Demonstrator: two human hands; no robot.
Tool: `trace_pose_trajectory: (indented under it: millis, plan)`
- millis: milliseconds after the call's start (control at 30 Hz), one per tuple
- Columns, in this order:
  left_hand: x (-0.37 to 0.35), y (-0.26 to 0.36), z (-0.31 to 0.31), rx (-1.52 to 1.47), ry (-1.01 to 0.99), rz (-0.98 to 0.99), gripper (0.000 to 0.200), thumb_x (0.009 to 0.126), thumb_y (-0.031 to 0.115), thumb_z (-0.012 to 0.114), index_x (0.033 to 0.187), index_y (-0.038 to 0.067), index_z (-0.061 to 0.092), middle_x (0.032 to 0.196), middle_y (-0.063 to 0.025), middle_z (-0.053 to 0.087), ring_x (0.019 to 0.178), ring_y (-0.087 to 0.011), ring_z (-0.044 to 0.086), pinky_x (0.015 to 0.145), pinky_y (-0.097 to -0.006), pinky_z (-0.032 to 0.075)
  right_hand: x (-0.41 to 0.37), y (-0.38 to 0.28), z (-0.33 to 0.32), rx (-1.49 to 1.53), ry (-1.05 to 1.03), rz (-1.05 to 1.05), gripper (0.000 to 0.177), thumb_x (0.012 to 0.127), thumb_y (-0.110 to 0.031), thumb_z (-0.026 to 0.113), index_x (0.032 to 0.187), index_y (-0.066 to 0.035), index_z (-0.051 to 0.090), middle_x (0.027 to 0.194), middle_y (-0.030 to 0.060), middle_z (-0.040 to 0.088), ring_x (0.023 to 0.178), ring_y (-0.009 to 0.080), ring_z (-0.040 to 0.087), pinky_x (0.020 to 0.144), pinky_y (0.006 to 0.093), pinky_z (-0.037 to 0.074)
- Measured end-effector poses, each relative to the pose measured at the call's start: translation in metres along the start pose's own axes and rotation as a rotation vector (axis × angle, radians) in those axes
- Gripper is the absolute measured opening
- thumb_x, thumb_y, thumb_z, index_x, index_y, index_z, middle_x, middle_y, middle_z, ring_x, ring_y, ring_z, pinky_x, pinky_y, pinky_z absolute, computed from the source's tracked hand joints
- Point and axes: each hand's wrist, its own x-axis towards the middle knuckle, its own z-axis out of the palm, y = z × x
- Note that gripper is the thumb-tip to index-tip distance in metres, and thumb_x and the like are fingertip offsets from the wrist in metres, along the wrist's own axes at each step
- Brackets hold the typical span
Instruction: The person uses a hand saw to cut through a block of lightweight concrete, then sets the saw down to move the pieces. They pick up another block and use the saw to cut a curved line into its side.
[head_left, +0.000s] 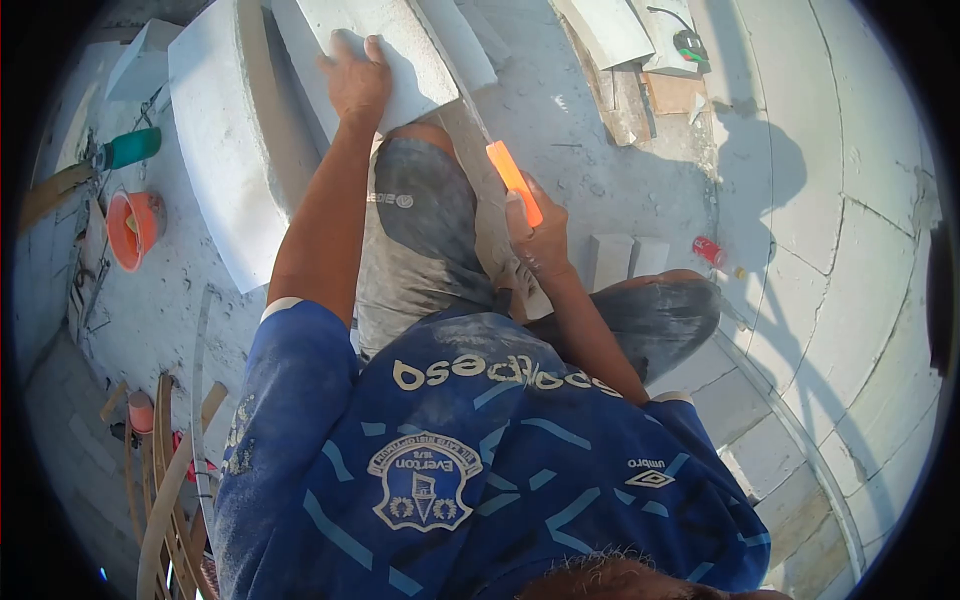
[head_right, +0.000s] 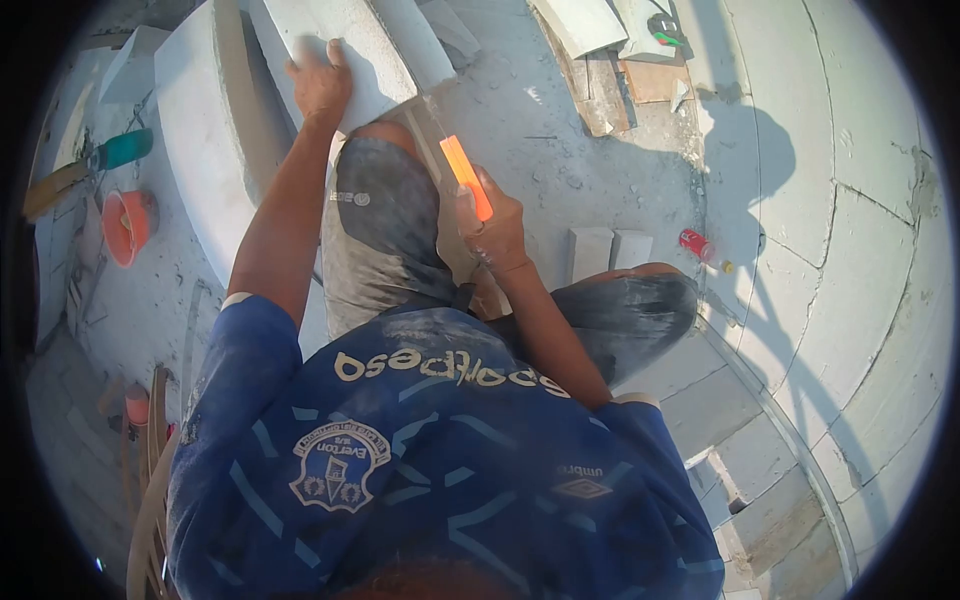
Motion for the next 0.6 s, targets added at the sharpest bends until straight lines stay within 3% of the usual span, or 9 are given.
trace_pose_trajectory:
  millis: [133,233,333,400,433,500,600]
  plan:
    - [-0.002,0.000,0.002,0.008,0.004,0.007,0.083,0.105,0.063,0.043,0.166,0.008,0.030,0.159,-0.0418,0.030,0.131,-0.0591,0.055,0.112,-0.0549,0.048,0.054,0.006,0.026,-0.015,-0.041,-0.007,0.033,0.099,-0.021,0.065,0.122,0.002,0.070,0.081,0.0215,0.072,0.071,0.0341,0.074,0.068,0.0381,0.058]
    - [-0.001,0.003,-0.005,0.050,0.009,-0.008,0.080,0.106,0.058,0.046,0.166,0.007,0.030,0.161,-0.0402,0.029,0.123,-0.0542,0.063,0.107,-0.0526,0.053,0.080,0.004,0.041,-0.150,-0.097,-0.008,0.034,0.099,-0.021,0.065,0.124,0.001,0.070,0.088,0.0211,0.074,0.076,0.0321,0.076,0.072,0.0378,0.059]
    - [-0.005,0.004,-0.005,-0.002,-0.002,0.038,0.079,0.106,0.056,0.048,0.165,0.007,0.032,0.160,-0.0395,0.031,0.123,-0.0543,0.063,0.107,-0.0529,0.053,0.057,-0.003,0.026,-0.118,-0.110,0.063,0.034,0.099,-0.021,0.065,0.124,0.001,0.071,0.086,0.0213,0.074,0.075,0.0295,0.077,0.071,0.0388,0.059]
    - [0.000,0.000,-0.001,-0.013,-0.001,0.027,0.082,0.106,0.061,0.045,0.165,0.007,0.030,0.159,-0.0423,0.030,0.130,-0.0584,0.057,0.111,-0.0553,0.049,0.009,-0.004,0.014,-0.065,-0.036,0.073,0.034,0.102,-0.020,0.062,0.124,0.005,0.070,0.088,0.0181,0.074,0.076,0.0201,0.069,0.076,0.0345,0.056]
    - [-0.002,0.005,-0.005,-0.013,-0.007,0.003,0.081,0.106,0.060,0.045,0.166,0.007,0.030,0.159,-0.0425,0.030,0.130,-0.0577,0.057,0.111,-0.0549,0.049,0.012,-0.003,0.012,-0.065,-0.040,0.066,0.034,0.102,-0.020,0.062,0.124,0.005,0.070,0.088,0.0181,0.074,0.076,0.0201,0.069,0.076,0.0345,0.056]
    - [0.001,0.011,-0.008,-0.035,-0.021,-0.001,0.081,0.106,0.060,0.045,0.166,0.007,0.030,0.159,-0.0426,0.030,0.130,-0.0576,0.057,0.111,-0.0543,0.049,0.014,-0.007,0.008,-0.012,-0.026,0.071,0.031,0.098,-0.022,0.065,0.115,0.003,0.071,0.080,0.0253,0.070,0.076,0.0317,0.076,0.071,0.0414,0.058]
    - [-0.002,0.005,-0.002,-0.030,-0.008,0.001,0.082,0.106,0.060,0.045,0.166,0.006,0.029,0.159,-0.0427,0.029,0.129,-0.0572,0.058,0.111,-0.0533,0.050,0.098,-0.014,0.047,-0.074,-0.110,0.080,0.031,0.098,-0.023,0.065,0.113,0.003,0.071,0.084,0.0268,0.071,0.081,0.0362,0.076,0.073,0.0416,0.057]
